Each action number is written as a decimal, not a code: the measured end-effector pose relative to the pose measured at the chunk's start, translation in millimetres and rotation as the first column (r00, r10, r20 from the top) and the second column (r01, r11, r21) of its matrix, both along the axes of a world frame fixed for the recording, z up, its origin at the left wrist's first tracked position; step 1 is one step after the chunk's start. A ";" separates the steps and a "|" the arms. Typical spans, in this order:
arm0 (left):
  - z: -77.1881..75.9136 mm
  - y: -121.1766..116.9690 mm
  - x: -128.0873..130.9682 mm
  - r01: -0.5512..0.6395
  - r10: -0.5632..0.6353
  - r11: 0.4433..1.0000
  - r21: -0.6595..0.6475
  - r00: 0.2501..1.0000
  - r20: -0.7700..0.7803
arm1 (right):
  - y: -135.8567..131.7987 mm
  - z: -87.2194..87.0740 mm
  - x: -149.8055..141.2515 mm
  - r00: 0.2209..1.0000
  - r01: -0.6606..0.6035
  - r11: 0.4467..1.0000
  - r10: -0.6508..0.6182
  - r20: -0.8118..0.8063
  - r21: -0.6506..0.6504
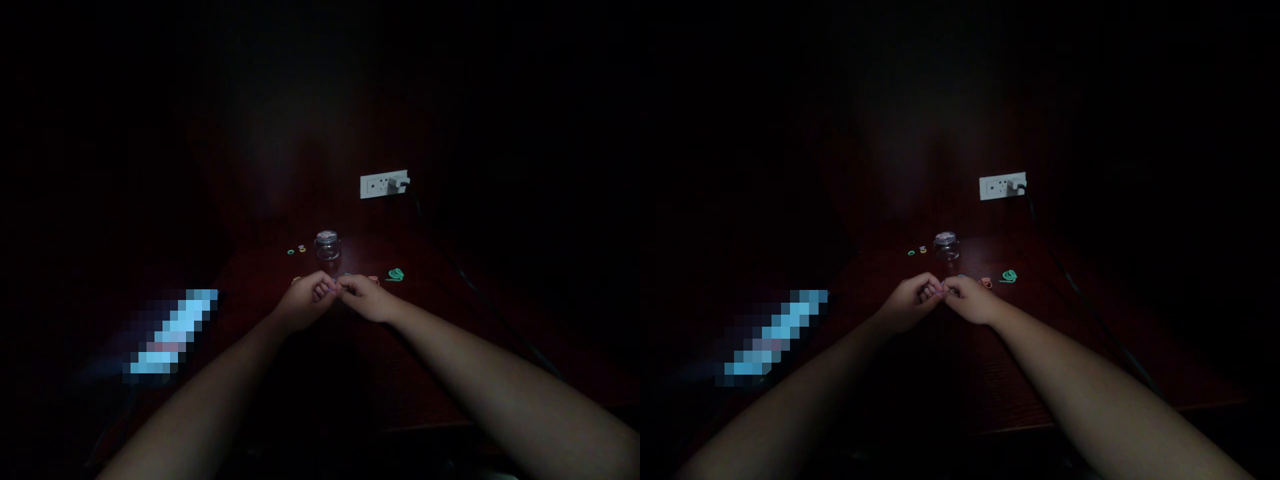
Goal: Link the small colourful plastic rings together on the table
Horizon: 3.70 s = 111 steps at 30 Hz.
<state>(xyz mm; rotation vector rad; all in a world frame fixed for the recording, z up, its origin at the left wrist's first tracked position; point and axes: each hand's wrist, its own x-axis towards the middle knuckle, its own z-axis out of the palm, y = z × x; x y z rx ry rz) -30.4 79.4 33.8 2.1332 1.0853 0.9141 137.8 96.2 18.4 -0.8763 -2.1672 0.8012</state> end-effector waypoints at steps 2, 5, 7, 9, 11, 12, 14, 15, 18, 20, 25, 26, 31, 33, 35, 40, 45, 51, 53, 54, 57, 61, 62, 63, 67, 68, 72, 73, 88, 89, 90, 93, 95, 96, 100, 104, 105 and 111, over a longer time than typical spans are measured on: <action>-0.1 0.1 -0.2 0.000 0.000 1.000 0.000 1.000 -0.005 | 0.0 0.1 0.0 1.000 -0.001 1.000 0.001 -0.002 0.007; -0.6 0.3 -0.5 -0.001 0.001 1.000 0.009 1.000 -0.008 | 0.4 0.0 0.0 1.000 -0.009 1.000 0.009 -0.006 0.013; -0.6 0.4 -0.7 -0.005 0.006 1.000 0.014 1.000 -0.014 | 0.9 -0.2 -0.1 1.000 -0.019 1.000 0.019 -0.006 0.008; -0.5 0.4 -0.8 -0.005 0.006 1.000 0.012 1.000 -0.023 | 1.6 -0.6 -0.2 1.000 -0.024 1.000 0.024 -0.005 0.007; -0.2 0.3 -1.0 -0.002 0.002 1.000 0.010 1.000 -0.028 | 2.1 -1.1 -0.3 1.000 -0.019 1.000 0.019 -0.001 0.010; -0.2 0.3 -1.0 -0.001 0.001 1.000 0.011 1.000 -0.030 | 2.1 -1.2 -0.3 1.000 -0.018 1.000 0.018 0.001 0.009; -0.1 0.3 -1.2 0.000 0.001 1.000 0.019 1.000 -0.030 | 1.9 -1.0 -0.3 1.000 -0.021 1.000 0.021 0.001 0.001; -0.2 0.4 -1.3 0.001 0.000 1.000 0.024 1.000 -0.030 | 1.6 -0.6 -0.4 1.000 -0.024 1.000 0.024 0.002 -0.002; -0.3 0.4 -1.7 0.003 -0.002 1.000 0.027 0.999 -0.034 | 0.1 1.2 -0.6 1.000 -0.027 1.000 0.027 0.001 0.000; -0.2 0.3 -1.9 0.001 0.000 1.000 0.026 0.999 -0.034 | -0.7 2.3 -1.0 0.999 -0.032 0.999 0.032 0.001 -0.002; -0.1 -0.5 -1.9 0.012 -0.012 1.000 -0.006 1.000 -0.014 | -1.1 2.6 -1.8 0.999 -0.038 0.999 0.038 0.005 -0.012; -0.1 -0.7 -1.8 0.015 -0.015 1.000 -0.016 1.000 -0.007 | -1.1 2.6 -1.8 0.999 -0.038 0.999 0.038 0.008 -0.012; 1.6 -2.7 -1.1 0.045 -0.043 0.996 -0.071 0.999 0.022 | -4.3 5.2 -1.7 0.998 -0.061 0.998 0.062 0.019 -0.020; 3.1 -4.7 -0.7 0.072 -0.069 0.993 -0.092 0.997 0.037 | -6.9 7.3 -1.3 0.996 -0.084 0.996 0.085 0.015 -0.017; 4.5 -7.1 -0.1 0.094 -0.087 0.989 -0.115 0.994 0.064 | -9.1 8.9 -0.8 0.994 -0.107 0.994 0.107 0.018 -0.010; 4.2 -8.5 1.4 0.097 -0.084 0.981 -0.167 0.993 0.083 | -7.2 6.9 -0.4 0.992 -0.125 0.991 0.125 0.004 -0.042; 3.5 -3.7 1.3 -0.035 0.037 0.998 -0.043 0.998 0.058 | -3.5 4.7 -1.7 0.999 -0.046 0.996 0.044 -0.030 -0.072; 6.0 -3.6 1.3 -0.061 0.059 0.998 0.027 0.997 0.056 | -3.5 4.1 -1.0 0.998 -0.022 0.998 0.019 -0.055 -0.057; 5.3 -3.4 1.6 -0.065 0.063 0.997 0.032 0.997 0.053 | -2.6 3.1 -0.2 0.998 -0.011 0.998 0.008 -0.063 -0.057; 4.6 -3.1 1.7 -0.066 0.064 0.997 0.033 0.996 0.054 | -2.1 2.7 0.2 0.998 -0.005 0.998 0.001 -0.066 -0.058; 1.7 -1.4 1.8 -0.068 0.066 0.997 0.028 0.996 0.056 | -1.1 2.7 1.4 0.998 0.006 0.999 -0.009 -0.060 -0.048; -0.5 0.3 1.7 -0.073 0.072 0.997 0.024 0.996 0.049 | -0.5 3.1 2.8 0.999 0.013 1.000 -0.014 -0.046 -0.028; -0.5 0.5 1.7 -0.074 0.073 0.997 0.024 0.996 0.047 | -0.4 3.1 3.1 0.999 0.012 0.999 -0.014 -0.046 -0.031; -0.3 0.6 1.6 -0.072 0.071 0.997 0.023 0.996 0.046 | -0.3 3.0 3.4 0.999 0.013 0.999 -0.015 -0.047 -0.034; 1.2 1.1 0.7 -0.066 0.065 0.998 0.018 0.997 0.051 | -0.2 2.0 4.4 0.999 0.028 0.999 -0.029 -0.040 -0.026; 1.5 1.2 0.4 -0.061 0.060 0.998 0.013 0.997 0.053 | -0.3 1.8 4.6 0.999 0.034 0.999 -0.035 -0.038 -0.024; 1.8 1.4 -0.5 -0.051 0.051 0.999 -0.005 0.997 0.053 | -1.3 2.4 4.6 0.998 0.040 0.999 -0.041 -0.040 -0.034; 1.9 1.3 -0.5 -0.054 0.055 0.998 -0.009 0.997 0.053 | -1.8 2.8 4.4 0.998 0.040 0.998 -0.042 -0.041 -0.038; 0.3 1.9 0.7 -0.062 0.063 0.998 -0.011 0.997 0.052 | -2.1 2.8 2.6 0.998 0.027 0.999 -0.029 -0.049 -0.047; 0.0 2.2 0.7 -0.062 0.062 0.998 -0.006 0.997 0.050 | -2.3 3.0 2.4 0.998 0.027 0.998 -0.029 -0.047 -0.048; -0.2 2.4 0.6 -0.061 0.061 0.998 -0.003 0.997 0.049 | -2.6 3.2 2.2 0.999 0.027 0.999 -0.029 -0.044 -0.047; -0.5 2.5 0.9 -0.060 0.060 0.998 -0.004 0.997 0.048 | -3.3 3.6 1.8 0.999 0.024 0.999 -0.026 -0.032 -0.042; -0.7 2.3 1.2 -0.061 0.061 0.998 -0.011 0.997 0.049 | -3.7 3.9 1.7 0.999 0.025 0.999 -0.026 -0.023 -0.036; -0.9 2.3 1.3 -0.062 0.062 0.998 -0.013 0.997 0.051 | -4.0 4.1 1.7 0.999 0.029 0.999 -0.029 -0.020 -0.032; -1.7 2.5 1.8 -0.065 0.066 0.998 -0.012 0.996 0.058 | -5.1 5.0 1.5 0.999 0.046 0.999 -0.046 0.001 -0.003; -1.6 2.6 1.9 -0.066 0.067 0.998 -0.012 0.996 0.051 | -5.0 4.7 1.0 0.999 0.043 0.999 -0.043 0.001 0.002; -1.5 2.6 1.8 -0.065 0.066 0.998 -0.015 0.997 0.051 | -4.8 4.4 0.8 0.999 0.042 0.999 -0.042 0.001 -0.002; -2.6 3.3 0.9 -0.049 0.052 0.998 -0.034 0.996 0.076 | -4.5 4.1 0.3 0.999 0.037 0.999 -0.037 0.012 0.009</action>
